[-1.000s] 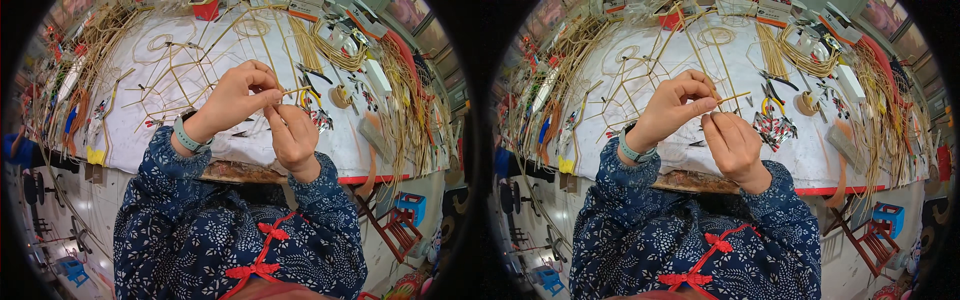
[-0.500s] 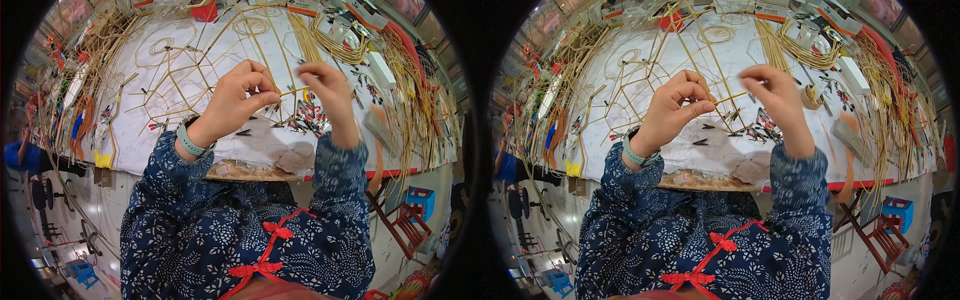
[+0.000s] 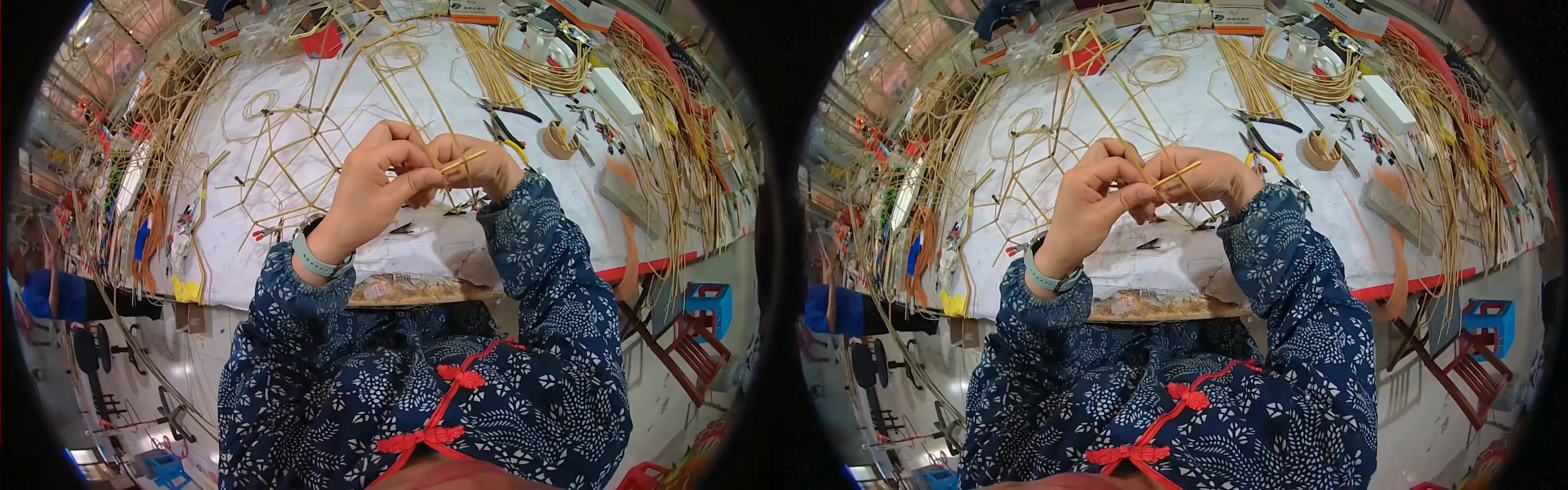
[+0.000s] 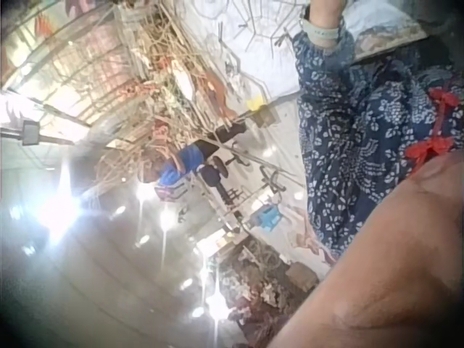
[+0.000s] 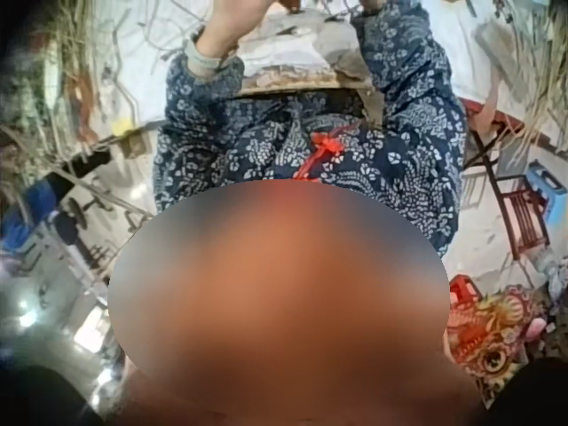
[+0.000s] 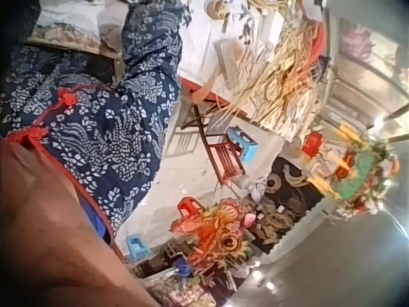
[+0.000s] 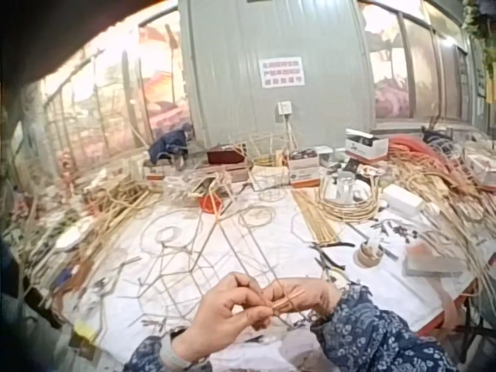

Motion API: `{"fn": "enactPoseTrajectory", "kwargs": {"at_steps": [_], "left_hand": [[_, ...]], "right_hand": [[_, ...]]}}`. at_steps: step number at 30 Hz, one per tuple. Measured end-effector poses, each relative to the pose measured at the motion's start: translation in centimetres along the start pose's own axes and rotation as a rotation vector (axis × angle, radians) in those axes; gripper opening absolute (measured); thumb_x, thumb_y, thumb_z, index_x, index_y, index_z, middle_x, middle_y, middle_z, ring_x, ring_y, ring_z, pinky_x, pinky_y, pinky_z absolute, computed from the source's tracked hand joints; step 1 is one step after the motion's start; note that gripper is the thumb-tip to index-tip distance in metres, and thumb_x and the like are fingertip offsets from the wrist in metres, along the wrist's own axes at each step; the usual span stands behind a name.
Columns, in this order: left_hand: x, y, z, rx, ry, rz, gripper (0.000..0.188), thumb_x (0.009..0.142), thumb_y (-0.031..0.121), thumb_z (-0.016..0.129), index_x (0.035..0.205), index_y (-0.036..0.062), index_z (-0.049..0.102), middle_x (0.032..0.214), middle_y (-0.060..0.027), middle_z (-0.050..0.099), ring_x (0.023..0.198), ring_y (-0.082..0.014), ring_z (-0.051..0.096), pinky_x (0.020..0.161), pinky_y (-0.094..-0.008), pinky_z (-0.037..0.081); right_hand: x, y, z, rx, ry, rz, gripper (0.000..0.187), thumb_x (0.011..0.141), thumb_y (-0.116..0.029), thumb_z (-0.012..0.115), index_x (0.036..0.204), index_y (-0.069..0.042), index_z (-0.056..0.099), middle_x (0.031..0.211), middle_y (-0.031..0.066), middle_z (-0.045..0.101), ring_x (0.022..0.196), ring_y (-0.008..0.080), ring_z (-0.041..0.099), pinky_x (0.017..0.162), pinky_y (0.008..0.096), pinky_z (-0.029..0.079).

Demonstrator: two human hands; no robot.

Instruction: Assembling a bamboo frame for a lantern or decoration using bamboo sticks and glue.

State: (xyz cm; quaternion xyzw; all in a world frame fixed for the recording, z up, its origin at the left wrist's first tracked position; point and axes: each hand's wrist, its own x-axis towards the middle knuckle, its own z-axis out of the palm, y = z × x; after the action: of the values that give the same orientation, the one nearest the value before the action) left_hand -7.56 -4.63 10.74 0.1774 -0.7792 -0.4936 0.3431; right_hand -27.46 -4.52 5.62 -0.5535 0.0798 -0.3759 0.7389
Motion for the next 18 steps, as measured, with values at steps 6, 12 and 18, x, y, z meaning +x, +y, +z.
{"fn": "enactPoseTrajectory", "kwargs": {"at_steps": [6, 12, 18], "left_hand": [[0.4, -1.0, 0.2, 0.062, 0.11, 0.105, 0.009, 0.079, 0.004, 0.073, 0.081, -0.0025, 0.067, 0.094, -0.006, 0.055, 0.075, -0.0102, 0.057, 0.065, -0.0225, 0.049], [0.7, -0.4, 0.1, 0.05, 0.085, -0.04, 0.012, 0.076, 0.009, 0.075, 0.082, 0.0007, 0.069, 0.095, -0.005, 0.057, 0.079, -0.0098, 0.055, 0.068, -0.0232, 0.047], [1.0, -0.2, 0.4, 0.004, 0.058, -0.043, 0.012, 0.076, 0.012, 0.074, 0.081, 0.0029, 0.068, 0.096, -0.0041, 0.057, 0.08, -0.01, 0.053, 0.068, -0.0236, 0.046]], "right_hand": [[-0.9, -2.2, -0.3, -0.321, 0.231, 0.002, 0.022, 0.085, -0.021, 0.07, 0.079, -0.002, 0.06, 0.084, 0.0037, 0.061, 0.081, 0.0119, 0.056, 0.075, 0.0263, 0.044], [-0.6, -3.6, 0.0, -0.472, 0.227, -0.182, 0.017, 0.089, -0.016, 0.064, 0.08, -0.003, 0.058, 0.086, 0.0025, 0.06, 0.08, 0.0103, 0.054, 0.076, 0.0256, 0.043], [-1.1, -4.1, 2.3, -0.54, 0.688, -0.373, 0.01, 0.089, -0.011, 0.062, 0.087, -0.001, 0.061, 0.088, 0.0023, 0.061, 0.079, 0.01, 0.055, 0.074, 0.0256, 0.044]]}}
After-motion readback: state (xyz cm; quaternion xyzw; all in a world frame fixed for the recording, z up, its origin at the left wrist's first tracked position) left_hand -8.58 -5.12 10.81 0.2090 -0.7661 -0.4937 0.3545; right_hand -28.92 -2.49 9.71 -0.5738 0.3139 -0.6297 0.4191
